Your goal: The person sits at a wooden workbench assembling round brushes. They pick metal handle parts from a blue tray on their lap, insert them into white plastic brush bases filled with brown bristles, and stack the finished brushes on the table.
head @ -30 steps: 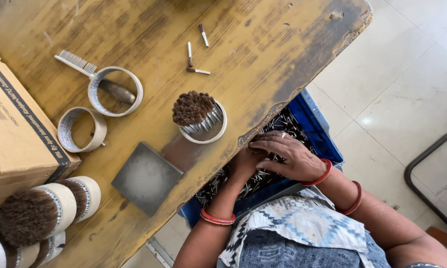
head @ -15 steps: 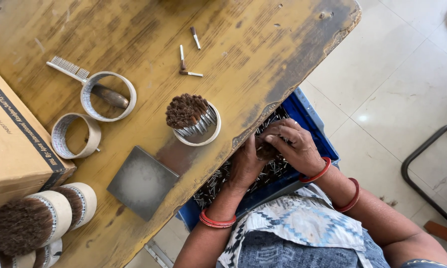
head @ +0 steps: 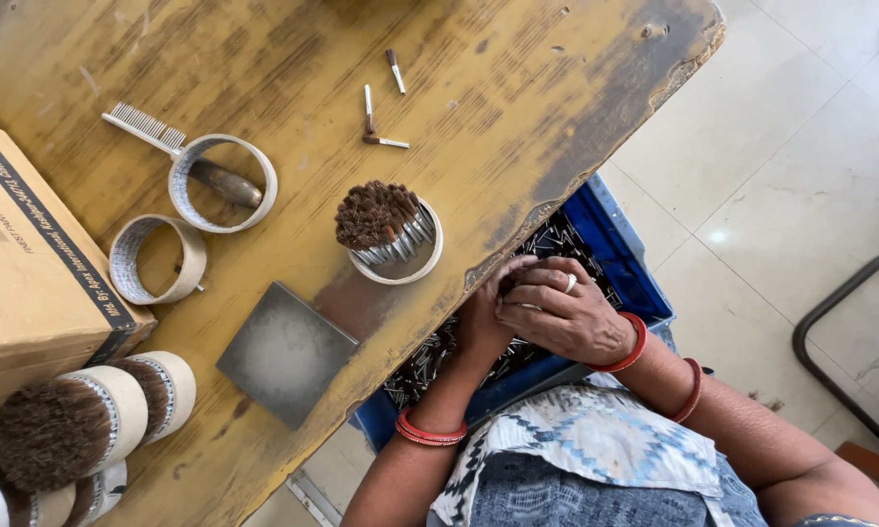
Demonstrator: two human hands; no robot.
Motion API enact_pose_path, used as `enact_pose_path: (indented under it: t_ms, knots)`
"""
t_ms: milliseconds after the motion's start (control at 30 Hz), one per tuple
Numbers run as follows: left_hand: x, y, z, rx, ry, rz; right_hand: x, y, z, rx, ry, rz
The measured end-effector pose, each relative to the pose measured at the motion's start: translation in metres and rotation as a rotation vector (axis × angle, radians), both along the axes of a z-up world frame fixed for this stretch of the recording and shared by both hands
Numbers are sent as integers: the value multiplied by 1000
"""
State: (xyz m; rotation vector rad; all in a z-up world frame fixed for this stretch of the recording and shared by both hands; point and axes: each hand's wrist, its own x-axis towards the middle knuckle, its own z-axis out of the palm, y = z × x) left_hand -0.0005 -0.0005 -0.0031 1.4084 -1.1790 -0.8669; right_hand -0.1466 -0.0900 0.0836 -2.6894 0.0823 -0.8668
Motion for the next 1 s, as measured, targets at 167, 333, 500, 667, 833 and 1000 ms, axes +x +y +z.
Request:
enact_pose_path:
  t_ms: [167,333,500,667,833,1000]
  knots:
    - [3,-2,4,237,993,-42,-11,-4,-10,143,-137,-118]
    - [13,0,-3,150,1313,-28,-4,-3,4,145,-26,-169]
    - [3,3,0,183,570,72,1,0,7,238,-31,-204]
    - [3,-3,27,-47,-98,96,1,-1,3,235,57,-202]
    - [1,-5,45,78,78,98,-4,-4,-1,164,-11,-48]
    - [-4,-1,-3,74,120,96,-7,-3,-6,137,-14,-38]
